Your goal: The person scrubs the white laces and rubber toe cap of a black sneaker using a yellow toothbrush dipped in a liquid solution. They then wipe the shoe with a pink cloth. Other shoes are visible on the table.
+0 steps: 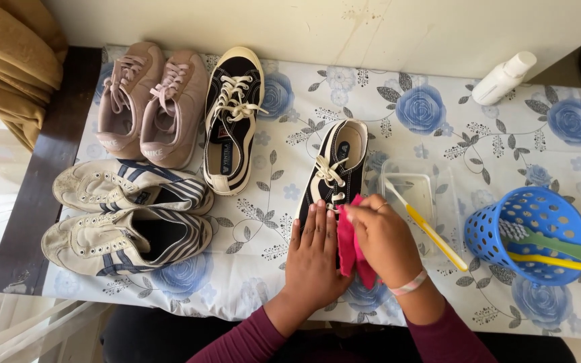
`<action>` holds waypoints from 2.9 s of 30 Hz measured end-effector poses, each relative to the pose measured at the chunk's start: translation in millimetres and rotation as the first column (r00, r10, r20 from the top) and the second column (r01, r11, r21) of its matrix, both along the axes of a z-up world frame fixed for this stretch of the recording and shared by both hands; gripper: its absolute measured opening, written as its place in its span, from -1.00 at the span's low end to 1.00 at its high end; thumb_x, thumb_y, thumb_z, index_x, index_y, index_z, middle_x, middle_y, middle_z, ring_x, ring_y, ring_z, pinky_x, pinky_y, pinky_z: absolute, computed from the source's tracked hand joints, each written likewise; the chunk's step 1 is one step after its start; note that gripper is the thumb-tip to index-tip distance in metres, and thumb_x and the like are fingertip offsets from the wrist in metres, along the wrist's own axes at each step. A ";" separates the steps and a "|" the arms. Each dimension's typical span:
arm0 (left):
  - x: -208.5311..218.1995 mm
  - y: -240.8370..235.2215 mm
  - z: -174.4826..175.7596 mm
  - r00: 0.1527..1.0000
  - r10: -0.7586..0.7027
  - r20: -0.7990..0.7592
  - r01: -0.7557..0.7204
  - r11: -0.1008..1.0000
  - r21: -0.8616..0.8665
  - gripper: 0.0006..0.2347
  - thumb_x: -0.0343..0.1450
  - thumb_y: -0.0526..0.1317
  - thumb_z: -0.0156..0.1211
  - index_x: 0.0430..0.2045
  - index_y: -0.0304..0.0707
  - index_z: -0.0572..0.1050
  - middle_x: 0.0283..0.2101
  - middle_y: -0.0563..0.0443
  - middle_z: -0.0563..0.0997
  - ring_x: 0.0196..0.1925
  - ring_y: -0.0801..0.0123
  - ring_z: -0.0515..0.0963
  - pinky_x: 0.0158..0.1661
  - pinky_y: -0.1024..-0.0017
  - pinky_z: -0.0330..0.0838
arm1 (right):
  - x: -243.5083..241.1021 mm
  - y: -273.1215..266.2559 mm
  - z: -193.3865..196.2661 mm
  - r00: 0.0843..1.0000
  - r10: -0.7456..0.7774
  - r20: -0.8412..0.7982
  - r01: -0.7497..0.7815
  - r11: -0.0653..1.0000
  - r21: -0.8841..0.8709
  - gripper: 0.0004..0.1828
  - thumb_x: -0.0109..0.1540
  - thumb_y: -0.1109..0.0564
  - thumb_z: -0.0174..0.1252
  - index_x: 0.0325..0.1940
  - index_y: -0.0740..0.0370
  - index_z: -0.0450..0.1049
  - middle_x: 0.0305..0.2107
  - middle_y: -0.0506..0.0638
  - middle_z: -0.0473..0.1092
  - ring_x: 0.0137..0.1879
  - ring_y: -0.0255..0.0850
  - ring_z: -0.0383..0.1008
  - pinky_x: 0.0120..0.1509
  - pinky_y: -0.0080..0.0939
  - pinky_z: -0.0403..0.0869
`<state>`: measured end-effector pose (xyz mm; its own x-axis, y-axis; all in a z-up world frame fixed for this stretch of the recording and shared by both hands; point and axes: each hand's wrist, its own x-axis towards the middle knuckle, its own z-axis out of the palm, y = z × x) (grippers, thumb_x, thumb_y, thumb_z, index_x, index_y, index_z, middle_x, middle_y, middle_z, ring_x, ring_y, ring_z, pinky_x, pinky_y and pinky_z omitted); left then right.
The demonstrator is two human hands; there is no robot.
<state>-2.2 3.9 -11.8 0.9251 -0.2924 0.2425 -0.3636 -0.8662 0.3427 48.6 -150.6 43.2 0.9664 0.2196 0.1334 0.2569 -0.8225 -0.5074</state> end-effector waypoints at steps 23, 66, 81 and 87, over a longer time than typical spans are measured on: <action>2.0 1.6 -2.6 1.000 -0.019 -0.015 0.019 1.000 0.019 -0.18 0.34 0.16 0.01 0.47 -0.37 0.04 0.55 -0.32 0.04 0.60 -0.05 0.00 0.47 -0.02 -0.13 | -38.9 15.7 -50.9 0.989 0.070 0.127 -0.040 0.973 -0.226 -0.37 0.23 0.42 -0.03 0.41 0.23 0.33 0.39 0.11 0.25 0.51 -0.10 0.23 0.38 -0.16 0.43; 0.1 1.3 -12.7 1.000 -0.010 0.001 0.009 0.977 0.214 -0.25 0.39 0.01 -0.02 0.48 -0.42 -0.04 0.58 -0.32 -0.08 0.62 -0.03 -0.09 0.49 0.00 -0.17 | -77.3 5.0 -0.4 0.998 -0.003 0.062 0.007 0.998 -0.066 -0.38 0.19 0.44 0.02 0.36 0.28 0.37 0.29 0.11 0.34 0.35 -0.07 0.43 0.29 -0.15 0.52; -1.9 0.3 -8.7 1.000 -0.012 -0.029 0.014 0.997 0.071 -0.12 0.35 0.15 0.09 0.48 -0.44 -0.09 0.58 -0.30 -0.08 0.63 -0.02 -0.10 0.49 -0.04 -0.17 | -114.6 -20.2 -47.6 0.995 0.089 -0.055 -0.096 0.985 -0.144 -0.35 0.20 0.45 -0.07 0.38 0.16 0.35 0.36 -0.01 0.28 0.43 -0.15 0.33 0.27 -0.16 0.52; -0.9 2.0 3.1 0.997 -0.021 -0.068 0.019 0.999 -0.028 -0.11 0.33 0.17 0.18 0.47 -0.43 -0.02 0.57 -0.32 -0.02 0.62 -0.04 -0.06 0.48 -0.02 -0.18 | -121.3 -38.9 -82.5 0.980 0.200 0.013 -0.182 0.914 -0.362 -0.44 0.21 0.22 0.03 0.33 0.16 0.40 0.31 -0.04 0.33 0.48 -0.14 0.26 0.28 -0.21 0.47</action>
<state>-3.1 5.9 -8.7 0.9337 -0.3053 0.1871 -0.3559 -0.8487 0.3911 -72.7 -189.5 -39.3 0.8957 0.4408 0.0578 0.4439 -0.8795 -0.1718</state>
